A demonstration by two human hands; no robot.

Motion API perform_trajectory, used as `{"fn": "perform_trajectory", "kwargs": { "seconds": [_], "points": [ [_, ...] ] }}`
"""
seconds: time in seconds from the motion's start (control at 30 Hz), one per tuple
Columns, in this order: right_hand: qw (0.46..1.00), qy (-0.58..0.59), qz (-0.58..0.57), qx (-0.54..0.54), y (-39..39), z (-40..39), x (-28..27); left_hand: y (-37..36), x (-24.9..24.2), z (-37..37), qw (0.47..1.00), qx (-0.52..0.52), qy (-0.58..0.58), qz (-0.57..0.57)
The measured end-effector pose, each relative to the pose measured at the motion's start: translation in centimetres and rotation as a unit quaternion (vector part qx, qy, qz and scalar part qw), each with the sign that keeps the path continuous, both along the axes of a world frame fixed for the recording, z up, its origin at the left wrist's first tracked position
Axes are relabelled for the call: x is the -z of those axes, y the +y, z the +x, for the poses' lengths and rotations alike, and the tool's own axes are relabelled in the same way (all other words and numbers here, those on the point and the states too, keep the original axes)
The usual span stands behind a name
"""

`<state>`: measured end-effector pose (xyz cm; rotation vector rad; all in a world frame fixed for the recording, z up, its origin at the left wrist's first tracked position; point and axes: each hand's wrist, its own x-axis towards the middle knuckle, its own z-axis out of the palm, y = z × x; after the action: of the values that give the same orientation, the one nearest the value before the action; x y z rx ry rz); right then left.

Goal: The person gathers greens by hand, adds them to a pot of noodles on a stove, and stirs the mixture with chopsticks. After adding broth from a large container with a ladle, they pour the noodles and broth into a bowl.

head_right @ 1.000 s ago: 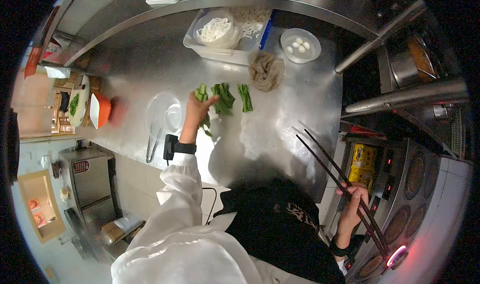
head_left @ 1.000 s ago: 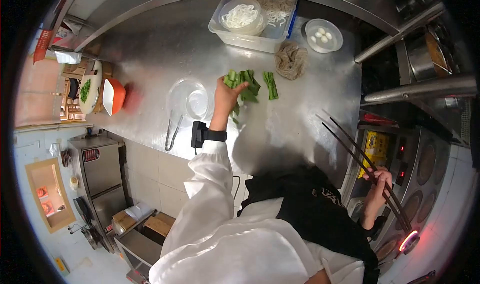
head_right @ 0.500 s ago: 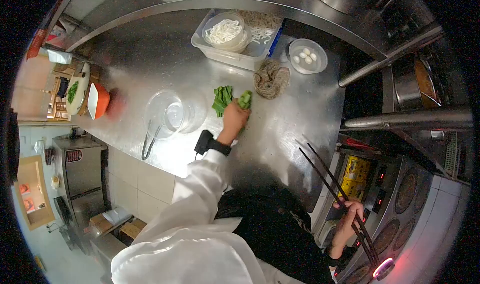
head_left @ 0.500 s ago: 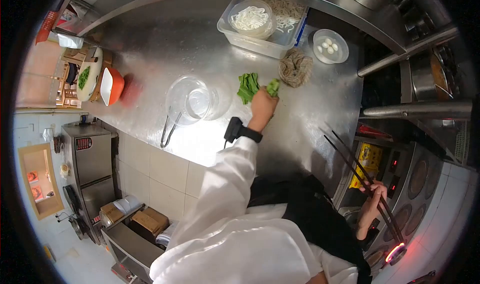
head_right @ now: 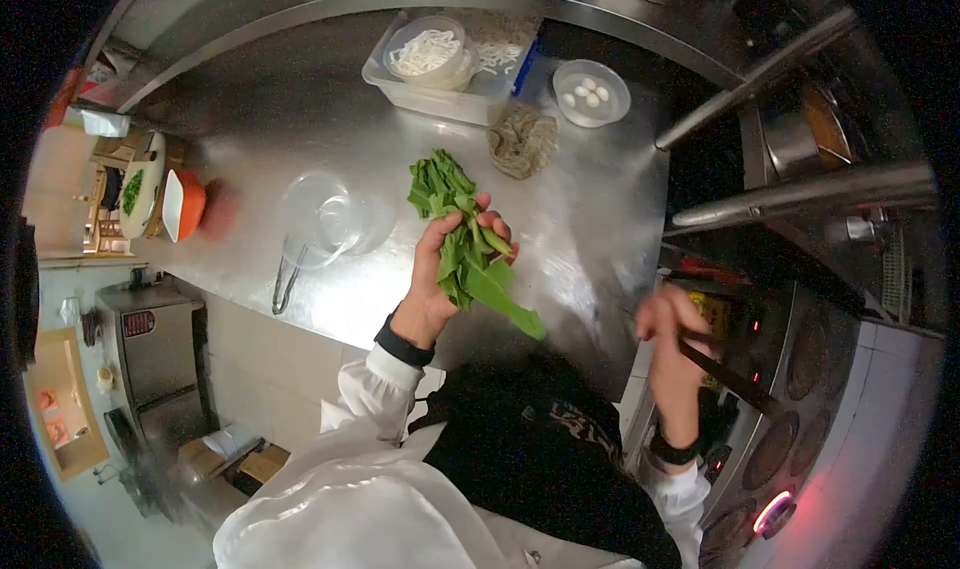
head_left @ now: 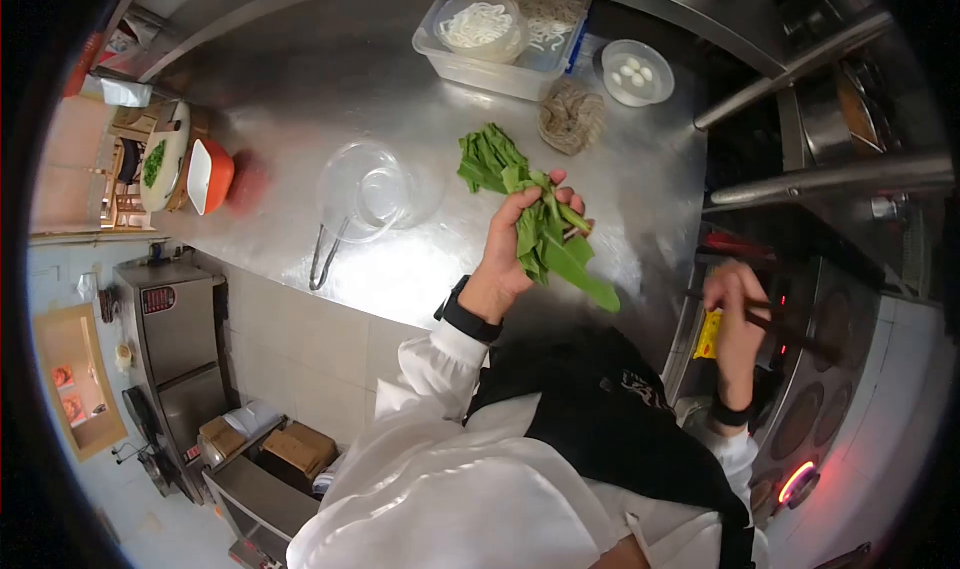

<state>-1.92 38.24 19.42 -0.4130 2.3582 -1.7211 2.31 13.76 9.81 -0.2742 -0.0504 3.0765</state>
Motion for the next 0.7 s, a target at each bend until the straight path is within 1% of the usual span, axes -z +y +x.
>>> {"fn": "perform_trajectory", "kwargs": {
  "seconds": [0.07, 0.1, 0.13, 0.2, 0.23, 0.27, 0.33, 0.4, 0.47, 0.5, 0.53, 0.6, 0.67, 0.7],
  "points": [
    [0.997, -0.071, 0.026, -0.033, -2.9, 0.6, -0.6, 1.5, -1.6, 0.5, 1.000, 0.022, 0.005, 0.003],
    [0.993, -0.067, 0.055, -0.084, -3.8, 0.7, -0.4, 2.1, -1.4, 0.7, 0.999, 0.016, 0.025, -0.019],
    [0.985, -0.063, 0.083, -0.137, -4.7, 0.9, -0.1, 2.5, -1.5, 0.9, 0.999, 0.017, 0.025, -0.017],
    [0.965, -0.007, 0.139, -0.221, -6.4, 1.5, -0.8, 3.1, -1.8, 1.1, 0.999, -0.004, 0.006, -0.035],
    [0.949, 0.019, 0.192, -0.249, -6.5, 1.7, 0.0, 3.3, -1.7, 1.1, 0.999, -0.015, 0.027, -0.025],
    [0.948, 0.020, 0.193, -0.254, -6.5, 1.9, 0.4, 3.1, -1.6, 1.2, 0.999, -0.019, 0.027, -0.024],
    [0.948, -0.030, 0.144, -0.282, -6.3, 2.3, 0.9, 2.5, -1.3, 1.4, 0.999, -0.027, 0.016, -0.006],
    [0.948, -0.036, 0.130, -0.289, -5.7, 2.6, 0.3, 1.8, -1.0, 1.6, 0.999, -0.040, 0.024, -0.011],
    [0.952, -0.206, 0.032, -0.224, -4.6, 2.9, 0.0, 1.2, -1.1, 1.9, 0.998, -0.065, 0.004, -0.006],
    [0.951, -0.171, 0.014, -0.256, -4.1, 2.5, 0.1, 0.9, -1.1, 2.0, 0.998, -0.062, 0.009, -0.005],
    [0.951, -0.172, 0.016, -0.257, -3.7, 2.5, -0.1, 0.8, -1.3, 2.0, 0.998, -0.063, 0.008, -0.003],
    [0.948, -0.244, -0.041, -0.199, -3.4, 2.5, -1.8, 0.7, -1.7, 2.1, 0.998, -0.049, 0.033, 0.005],
    [0.948, -0.236, -0.045, -0.207, -3.3, 2.1, -2.2, 0.8, -2.1, 2.3, 0.998, -0.037, 0.047, 0.002],
    [0.954, -0.224, -0.060, -0.192, -3.2, 2.1, -2.2, 0.9, -2.4, 2.3, 0.998, -0.025, 0.062, -0.001]
  ]
}}
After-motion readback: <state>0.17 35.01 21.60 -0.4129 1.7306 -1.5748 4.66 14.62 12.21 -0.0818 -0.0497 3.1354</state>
